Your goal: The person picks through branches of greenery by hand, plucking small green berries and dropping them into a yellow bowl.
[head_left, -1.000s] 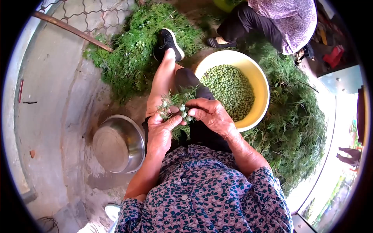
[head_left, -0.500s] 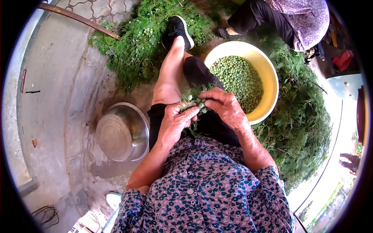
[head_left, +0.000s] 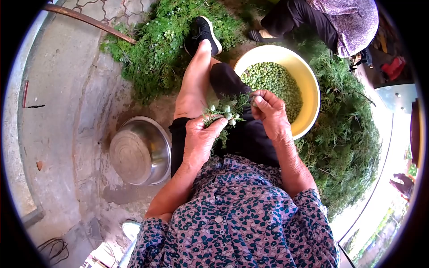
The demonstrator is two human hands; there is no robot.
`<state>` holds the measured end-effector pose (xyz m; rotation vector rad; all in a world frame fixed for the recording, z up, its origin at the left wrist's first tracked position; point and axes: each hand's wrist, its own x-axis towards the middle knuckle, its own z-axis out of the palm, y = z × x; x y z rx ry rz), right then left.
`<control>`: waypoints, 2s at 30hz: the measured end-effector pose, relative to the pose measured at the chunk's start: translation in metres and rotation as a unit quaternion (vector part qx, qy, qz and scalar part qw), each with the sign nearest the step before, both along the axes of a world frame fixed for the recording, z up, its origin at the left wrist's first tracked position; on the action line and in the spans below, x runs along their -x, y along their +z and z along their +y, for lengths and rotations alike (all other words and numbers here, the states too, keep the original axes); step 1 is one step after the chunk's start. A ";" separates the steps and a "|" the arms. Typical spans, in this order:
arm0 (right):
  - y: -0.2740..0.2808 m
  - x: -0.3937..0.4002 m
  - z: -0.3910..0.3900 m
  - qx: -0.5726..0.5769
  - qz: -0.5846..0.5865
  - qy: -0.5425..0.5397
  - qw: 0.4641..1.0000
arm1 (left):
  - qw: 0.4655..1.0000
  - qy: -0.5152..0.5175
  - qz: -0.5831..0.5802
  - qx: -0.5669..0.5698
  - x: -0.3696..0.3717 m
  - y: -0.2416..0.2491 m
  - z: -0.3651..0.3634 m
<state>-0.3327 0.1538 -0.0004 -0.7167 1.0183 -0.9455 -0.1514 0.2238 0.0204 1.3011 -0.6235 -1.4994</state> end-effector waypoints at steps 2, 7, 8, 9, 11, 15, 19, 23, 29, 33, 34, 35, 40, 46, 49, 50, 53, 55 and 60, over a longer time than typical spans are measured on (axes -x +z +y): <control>0.002 0.001 0.001 -0.021 -0.116 0.009 0.993 | 1.000 -0.002 -0.003 0.004 0.002 0.001 -0.001; 0.008 -0.004 0.008 -0.031 -0.200 0.077 0.976 | 0.997 -0.018 -0.072 0.031 0.005 0.003 0.000; 0.006 -0.005 0.009 0.016 -0.182 0.104 0.978 | 0.997 -0.019 -0.072 0.029 0.005 0.004 0.000; 0.007 -0.005 0.010 0.030 -0.156 0.131 0.979 | 0.996 -0.029 -0.080 0.032 0.005 0.005 0.000; 0.012 -0.006 0.010 0.045 -0.131 0.157 0.978 | 0.995 -0.040 -0.088 0.036 0.004 0.004 0.000; 0.014 -0.009 0.007 0.189 0.014 0.215 0.958 | 0.997 -0.053 -0.058 0.026 0.006 0.003 0.001; 0.015 -0.012 0.007 0.259 0.061 0.229 0.936 | 0.999 -0.040 -0.033 0.004 0.005 0.007 0.000; 0.017 -0.015 0.016 0.151 -0.004 0.196 0.969 | 0.999 -0.041 -0.013 0.005 0.006 0.010 0.000; 0.007 -0.016 0.015 -0.059 -0.219 0.043 0.973 | 0.995 -0.012 0.094 -0.005 0.003 0.006 0.000; 0.015 -0.006 0.006 -0.068 -0.236 0.023 0.969 | 0.988 0.036 0.151 0.006 -0.007 0.002 -0.001; 0.011 -0.007 0.007 -0.066 -0.236 0.023 0.969 | 0.983 0.055 0.174 0.012 -0.008 0.000 -0.002; 0.003 -0.008 0.008 -0.077 -0.259 0.032 0.962 | 0.981 0.060 0.185 0.012 -0.008 0.000 -0.002; 0.002 -0.010 0.013 -0.078 -0.260 -0.008 0.962 | 0.995 0.042 0.089 0.010 -0.004 0.004 -0.005; 0.025 -0.022 0.023 0.088 -0.044 0.117 0.988 | 1.000 0.013 0.019 -0.004 0.005 -0.004 -0.006; 0.021 -0.030 0.027 0.126 0.017 0.132 0.983 | 0.999 0.031 -0.033 0.026 0.010 0.005 -0.009; 0.020 -0.031 0.027 0.131 0.018 0.130 0.983 | 0.999 0.032 -0.034 0.025 0.010 0.004 -0.009; 0.024 -0.033 0.027 0.103 0.001 0.071 0.992 | 0.998 0.040 -0.016 0.036 0.008 0.006 -0.008; 0.021 -0.033 0.027 0.077 -0.035 0.061 0.995 | 0.998 0.047 0.000 0.034 0.008 0.002 -0.007; 0.024 -0.030 0.026 0.146 0.091 0.124 0.977 | 0.995 0.071 0.058 0.036 0.007 -0.004 -0.008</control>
